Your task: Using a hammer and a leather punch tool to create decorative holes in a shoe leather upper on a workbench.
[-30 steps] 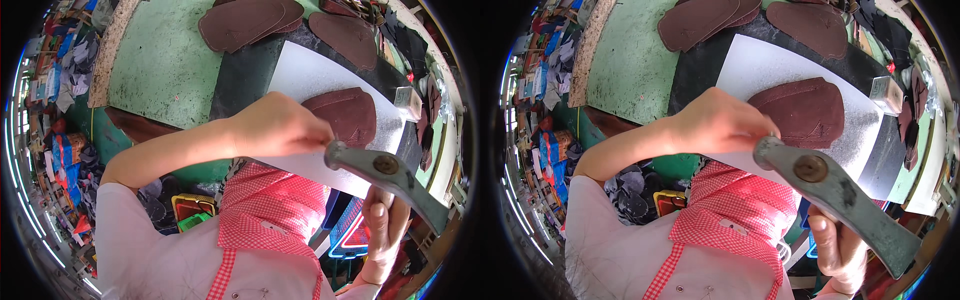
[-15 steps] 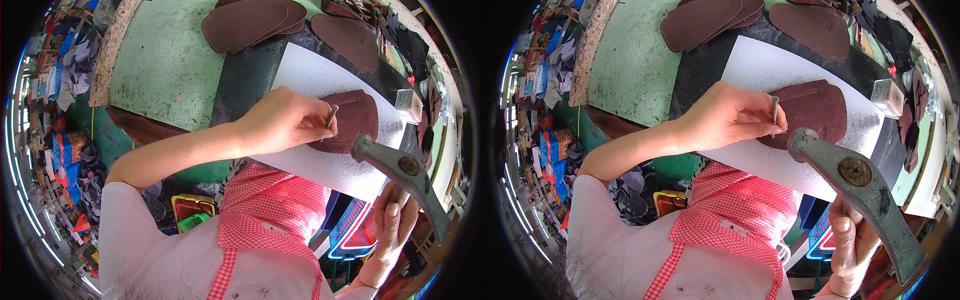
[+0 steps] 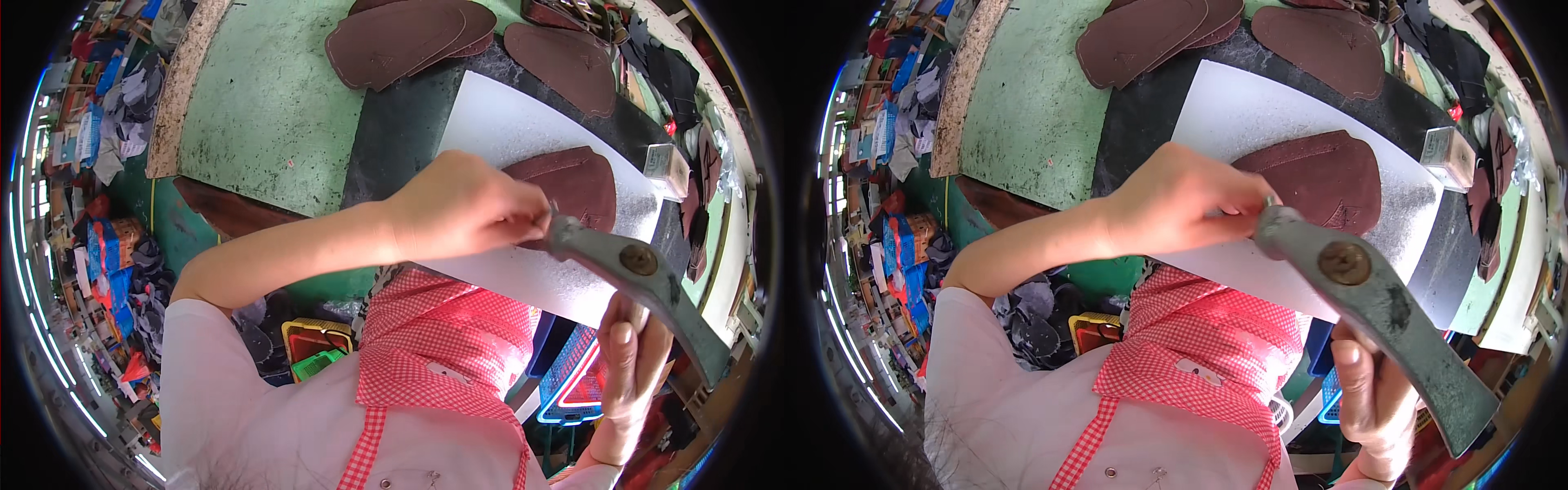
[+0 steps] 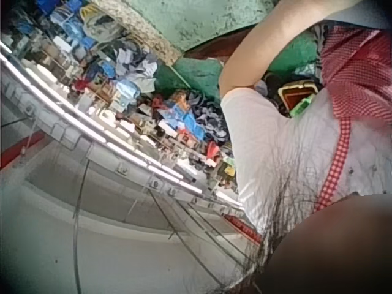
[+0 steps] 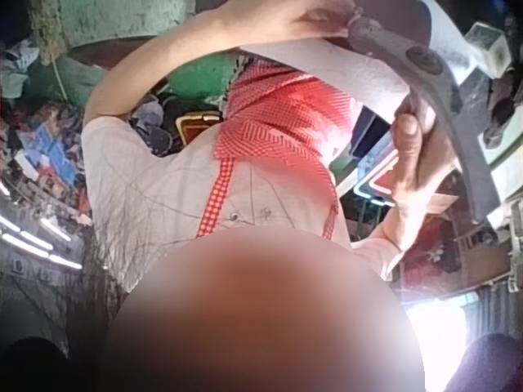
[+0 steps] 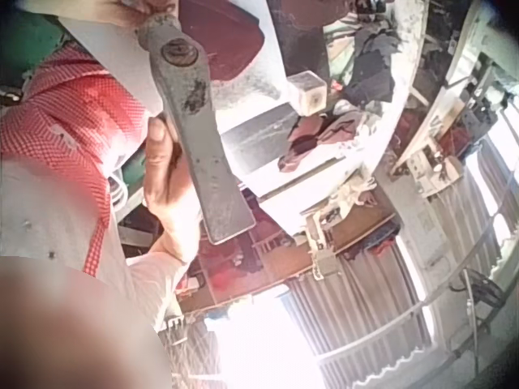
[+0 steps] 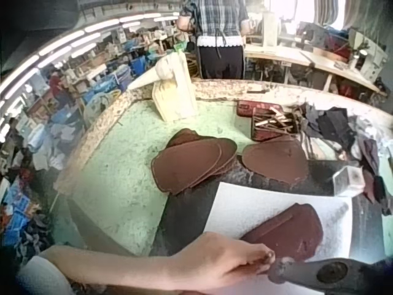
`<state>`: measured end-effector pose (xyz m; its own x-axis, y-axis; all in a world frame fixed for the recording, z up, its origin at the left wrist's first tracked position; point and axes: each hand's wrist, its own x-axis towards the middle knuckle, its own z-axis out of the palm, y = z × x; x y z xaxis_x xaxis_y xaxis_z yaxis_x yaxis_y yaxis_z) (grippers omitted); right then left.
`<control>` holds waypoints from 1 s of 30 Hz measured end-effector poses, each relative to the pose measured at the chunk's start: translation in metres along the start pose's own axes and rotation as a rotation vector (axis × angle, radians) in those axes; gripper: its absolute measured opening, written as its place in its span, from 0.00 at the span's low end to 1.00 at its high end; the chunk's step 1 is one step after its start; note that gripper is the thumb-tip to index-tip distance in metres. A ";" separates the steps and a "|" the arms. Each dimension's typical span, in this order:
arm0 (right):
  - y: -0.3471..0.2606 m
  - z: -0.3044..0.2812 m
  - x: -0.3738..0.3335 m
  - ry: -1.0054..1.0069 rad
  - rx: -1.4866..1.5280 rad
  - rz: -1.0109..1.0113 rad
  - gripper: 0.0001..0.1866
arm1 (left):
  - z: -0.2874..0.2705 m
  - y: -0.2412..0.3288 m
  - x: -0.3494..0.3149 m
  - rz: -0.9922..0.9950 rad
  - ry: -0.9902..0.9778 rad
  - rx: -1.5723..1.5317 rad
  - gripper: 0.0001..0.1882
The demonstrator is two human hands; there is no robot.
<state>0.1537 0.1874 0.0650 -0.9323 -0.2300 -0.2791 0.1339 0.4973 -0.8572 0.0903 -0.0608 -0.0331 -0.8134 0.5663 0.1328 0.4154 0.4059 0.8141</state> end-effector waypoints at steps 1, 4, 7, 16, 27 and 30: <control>0.005 0.005 -0.002 0.097 -0.045 -0.051 0.21 | 0.001 -0.005 0.003 -0.080 -0.001 -0.240 0.07; 0.003 0.004 -0.003 0.159 0.032 -0.119 0.28 | 0.001 -0.007 0.005 -0.146 -0.012 -0.406 0.05; 0.005 0.003 -0.003 0.245 0.006 -0.154 0.28 | 0.000 -0.007 0.003 -0.088 -0.012 -0.292 0.05; -0.002 0.007 0.004 -0.001 -0.113 -0.028 0.27 | -0.004 -0.002 -0.003 0.088 -0.010 0.057 0.06; 0.000 0.002 0.005 0.068 -0.287 -0.148 0.27 | -0.009 0.002 0.000 0.199 -0.033 0.148 0.05; 0.001 0.017 0.009 0.188 -0.120 -0.141 0.24 | -0.009 -0.010 0.002 -0.064 -0.038 -0.207 0.06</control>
<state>0.1511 0.1718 0.0538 -0.9865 -0.1500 -0.0655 -0.0322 0.5700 -0.8210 0.0803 -0.0705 -0.0360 -0.8179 0.5723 0.0590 0.2678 0.2879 0.9194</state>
